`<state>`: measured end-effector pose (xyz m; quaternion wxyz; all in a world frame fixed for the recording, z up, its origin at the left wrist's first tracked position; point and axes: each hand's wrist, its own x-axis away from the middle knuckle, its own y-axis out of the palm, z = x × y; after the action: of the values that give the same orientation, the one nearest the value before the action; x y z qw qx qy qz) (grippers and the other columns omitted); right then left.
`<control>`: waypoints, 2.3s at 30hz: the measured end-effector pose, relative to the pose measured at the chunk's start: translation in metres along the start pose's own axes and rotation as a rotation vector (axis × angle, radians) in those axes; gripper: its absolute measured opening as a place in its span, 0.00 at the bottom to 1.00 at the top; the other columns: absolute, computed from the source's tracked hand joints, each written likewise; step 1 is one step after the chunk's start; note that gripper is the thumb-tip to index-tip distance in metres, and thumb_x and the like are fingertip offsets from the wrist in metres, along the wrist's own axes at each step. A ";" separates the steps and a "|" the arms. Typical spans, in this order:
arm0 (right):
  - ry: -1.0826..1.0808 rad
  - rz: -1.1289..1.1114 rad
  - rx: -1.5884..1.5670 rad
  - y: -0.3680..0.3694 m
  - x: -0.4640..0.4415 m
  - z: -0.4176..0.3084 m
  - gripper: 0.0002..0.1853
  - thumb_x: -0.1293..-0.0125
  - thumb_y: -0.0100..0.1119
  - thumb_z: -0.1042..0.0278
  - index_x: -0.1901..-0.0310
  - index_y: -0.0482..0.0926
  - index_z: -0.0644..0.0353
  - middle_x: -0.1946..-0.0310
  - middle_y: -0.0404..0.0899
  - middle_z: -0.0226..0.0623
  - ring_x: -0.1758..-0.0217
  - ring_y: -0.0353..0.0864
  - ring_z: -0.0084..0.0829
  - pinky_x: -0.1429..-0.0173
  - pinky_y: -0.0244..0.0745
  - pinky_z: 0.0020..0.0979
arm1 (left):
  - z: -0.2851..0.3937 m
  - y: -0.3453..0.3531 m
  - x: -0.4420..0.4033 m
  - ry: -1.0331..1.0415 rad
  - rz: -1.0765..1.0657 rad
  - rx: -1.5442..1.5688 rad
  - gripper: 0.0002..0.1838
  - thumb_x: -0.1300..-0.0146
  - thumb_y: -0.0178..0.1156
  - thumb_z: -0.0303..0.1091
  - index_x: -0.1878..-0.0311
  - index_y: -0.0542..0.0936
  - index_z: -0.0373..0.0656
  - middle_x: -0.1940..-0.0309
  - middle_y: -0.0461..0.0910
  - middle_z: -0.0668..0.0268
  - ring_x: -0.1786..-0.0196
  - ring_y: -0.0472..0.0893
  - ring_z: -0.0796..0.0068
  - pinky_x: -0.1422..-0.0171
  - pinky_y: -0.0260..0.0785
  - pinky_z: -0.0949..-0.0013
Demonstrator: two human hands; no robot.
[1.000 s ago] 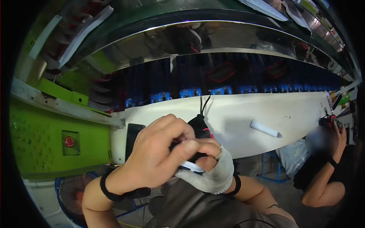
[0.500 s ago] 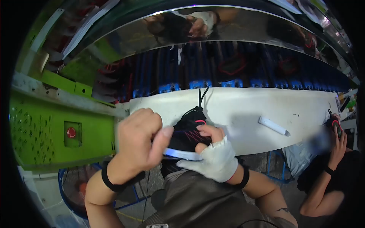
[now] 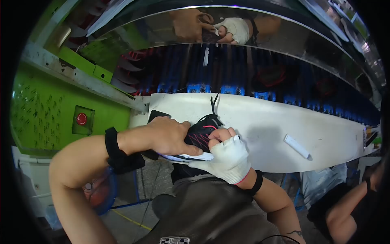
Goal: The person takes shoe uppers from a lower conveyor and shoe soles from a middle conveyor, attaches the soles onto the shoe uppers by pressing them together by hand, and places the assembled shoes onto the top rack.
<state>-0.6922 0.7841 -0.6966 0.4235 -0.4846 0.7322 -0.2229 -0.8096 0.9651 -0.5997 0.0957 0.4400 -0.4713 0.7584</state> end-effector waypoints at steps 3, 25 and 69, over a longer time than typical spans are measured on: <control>-0.034 0.033 -0.092 -0.022 0.022 0.016 0.36 0.58 0.87 0.39 0.60 0.81 0.60 0.51 0.80 0.39 0.54 0.81 0.40 0.57 0.81 0.39 | -0.001 -0.036 0.008 0.142 -0.196 0.231 0.56 0.29 0.43 0.83 0.36 0.81 0.30 0.48 0.87 0.43 0.45 0.89 0.48 0.43 0.81 0.49; 0.074 -0.559 0.594 -0.193 -0.071 -0.017 0.51 0.51 0.73 0.22 0.48 0.71 0.68 0.69 0.79 0.48 0.68 0.84 0.52 0.63 0.80 0.44 | 0.098 0.056 -0.034 0.833 1.063 0.757 0.14 0.49 0.74 0.30 0.64 0.77 0.46 0.64 0.74 0.64 0.61 0.81 0.56 0.59 0.76 0.54; 0.089 -0.117 -1.041 -0.071 -0.030 0.005 0.59 0.51 0.88 0.62 0.21 0.60 0.62 0.30 0.74 0.45 0.26 0.74 0.37 0.18 0.64 0.40 | -0.018 0.018 0.033 0.809 1.014 0.395 0.47 0.63 0.88 0.48 0.38 0.81 0.36 0.57 0.90 0.54 0.56 0.90 0.48 0.49 0.81 0.56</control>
<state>-0.6460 0.7805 -0.6345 0.0821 -0.6612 0.7348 0.1268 -0.8494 0.9604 -0.5896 -0.1852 -0.1448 -0.3988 0.8864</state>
